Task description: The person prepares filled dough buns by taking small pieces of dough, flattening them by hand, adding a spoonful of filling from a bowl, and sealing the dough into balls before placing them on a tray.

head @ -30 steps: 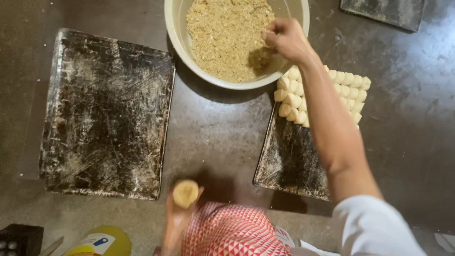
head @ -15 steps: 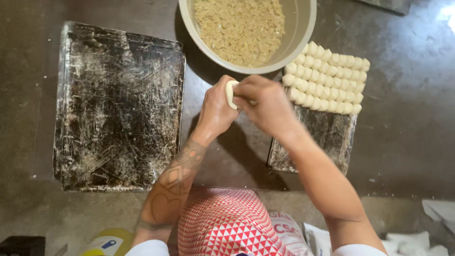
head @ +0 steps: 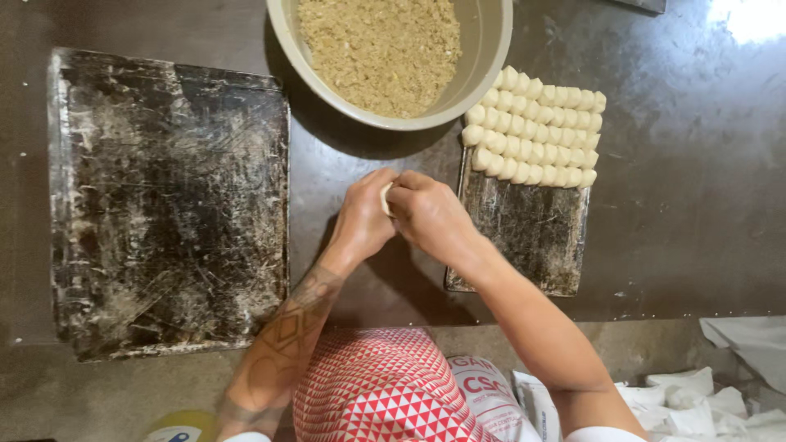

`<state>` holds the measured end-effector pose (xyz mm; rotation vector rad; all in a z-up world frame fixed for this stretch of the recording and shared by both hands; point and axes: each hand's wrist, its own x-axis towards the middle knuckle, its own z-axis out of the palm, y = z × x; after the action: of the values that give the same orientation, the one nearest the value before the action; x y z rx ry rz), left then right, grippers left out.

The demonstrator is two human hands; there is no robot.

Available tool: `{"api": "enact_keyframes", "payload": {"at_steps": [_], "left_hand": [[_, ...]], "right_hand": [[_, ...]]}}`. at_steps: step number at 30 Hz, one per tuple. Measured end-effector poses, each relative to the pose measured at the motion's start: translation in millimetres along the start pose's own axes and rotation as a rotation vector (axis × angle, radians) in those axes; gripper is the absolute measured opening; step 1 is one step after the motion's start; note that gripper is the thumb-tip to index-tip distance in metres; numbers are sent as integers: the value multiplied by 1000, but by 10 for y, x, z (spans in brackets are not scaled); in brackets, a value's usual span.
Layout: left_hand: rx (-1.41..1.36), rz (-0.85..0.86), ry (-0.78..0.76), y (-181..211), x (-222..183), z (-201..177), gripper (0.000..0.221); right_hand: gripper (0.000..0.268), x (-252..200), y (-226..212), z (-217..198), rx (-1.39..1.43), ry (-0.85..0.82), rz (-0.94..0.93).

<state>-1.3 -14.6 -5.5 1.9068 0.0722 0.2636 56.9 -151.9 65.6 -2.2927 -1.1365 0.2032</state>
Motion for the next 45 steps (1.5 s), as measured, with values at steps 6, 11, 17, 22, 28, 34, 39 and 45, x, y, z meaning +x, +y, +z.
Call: {"api": "enact_keyframes", "payload": {"at_steps": [6,11,17,22,28,34,39,45], "left_hand": [[6,-48,87,-76,-118,248,31],[-203,-492,137,-181,-488,230,31],[107,-740,165,-319,-1591,172,35],[-66,-769,459,-457,-2279,174,38],[-30,-788,288,-343,-2117,-16,32],[-196,-472,170,73,-1052,-201,37],[-102,-60,149,301,-322,-286,41],[10,108,130,195,-408,-146,36]], "right_hand": [[6,5,231,39,47,-64,-102],[4,778,1620,-102,-189,-156,2],[16,1731,3451,560,-850,-336,36],[20,1825,3653,847,-719,-514,127],[21,1494,2564,-141,-387,-568,205],[13,689,1297,-733,377,-282,413],[5,133,204,-524,580,-129,268],[13,-136,-655,159,-140,174,-1]]}}
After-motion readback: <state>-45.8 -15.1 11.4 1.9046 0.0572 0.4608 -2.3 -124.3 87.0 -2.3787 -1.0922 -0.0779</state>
